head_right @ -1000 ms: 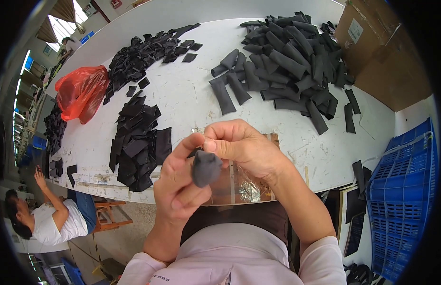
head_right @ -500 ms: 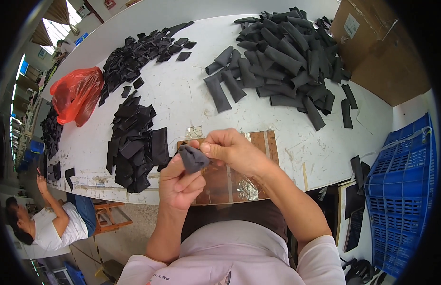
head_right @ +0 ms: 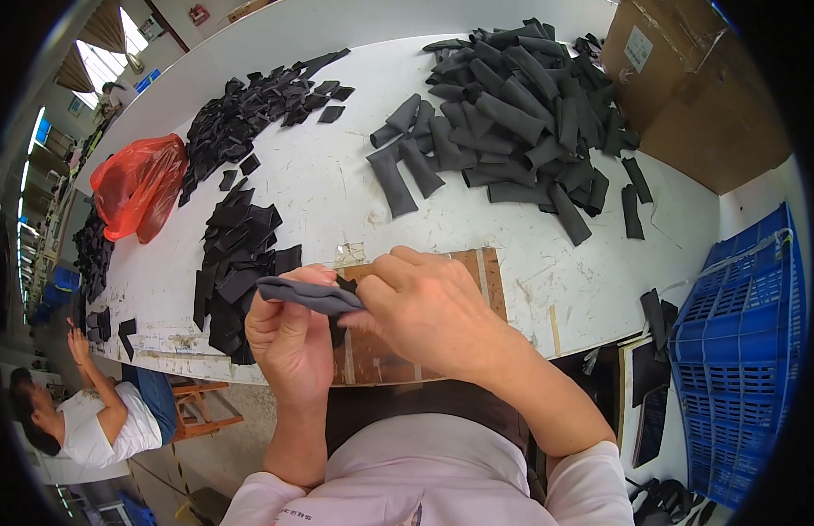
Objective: Manually assembling or folding black rubber strips using a wooden stick and base on a manufacturing work table.
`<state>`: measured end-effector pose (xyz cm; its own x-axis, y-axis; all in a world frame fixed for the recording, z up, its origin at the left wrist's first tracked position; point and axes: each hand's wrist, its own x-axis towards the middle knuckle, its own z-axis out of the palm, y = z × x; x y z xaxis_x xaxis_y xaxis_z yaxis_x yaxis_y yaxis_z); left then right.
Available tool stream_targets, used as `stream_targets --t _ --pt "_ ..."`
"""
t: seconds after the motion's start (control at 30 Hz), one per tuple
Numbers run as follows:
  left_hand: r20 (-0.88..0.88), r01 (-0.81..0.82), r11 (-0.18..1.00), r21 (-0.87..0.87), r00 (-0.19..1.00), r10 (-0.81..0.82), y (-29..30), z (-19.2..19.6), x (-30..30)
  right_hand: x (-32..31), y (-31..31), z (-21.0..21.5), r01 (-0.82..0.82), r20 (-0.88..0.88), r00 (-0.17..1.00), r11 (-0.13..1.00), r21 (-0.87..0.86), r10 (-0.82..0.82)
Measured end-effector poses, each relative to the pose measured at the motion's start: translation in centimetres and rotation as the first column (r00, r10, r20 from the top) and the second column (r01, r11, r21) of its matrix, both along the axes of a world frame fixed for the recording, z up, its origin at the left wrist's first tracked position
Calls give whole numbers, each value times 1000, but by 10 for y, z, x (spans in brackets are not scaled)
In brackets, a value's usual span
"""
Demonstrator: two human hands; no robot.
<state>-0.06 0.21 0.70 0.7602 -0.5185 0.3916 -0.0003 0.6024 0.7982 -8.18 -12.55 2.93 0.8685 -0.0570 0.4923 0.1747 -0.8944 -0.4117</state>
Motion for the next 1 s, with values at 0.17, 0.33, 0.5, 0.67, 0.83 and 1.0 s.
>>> stream_targets --t 0.17,0.33,0.5,0.67,0.83,1.0 --pt "-84 107 987 123 992 -97 -4 -21 -2 -2 -3 -44 7 -85 996 988 152 6" --pt "68 239 927 289 961 -269 -11 13 9 -1 -5 -35 -102 77 993 955 277 84" --pt "453 -23 838 545 849 -272 -18 0 16 -3 -6 -83 -96 20 995 892 443 97" --pt "110 186 923 336 966 -235 -8 7 -2 -6 -9 -64 -60 -99 990 943 327 98" --pt "70 243 958 154 964 -256 -12 2 5 -4 -10 -42 -32 -127 989 954 299 73" --pt "194 258 942 215 934 -300 -10 -2 14 -3 -9 -53 -51 -139 985 941 334 103"
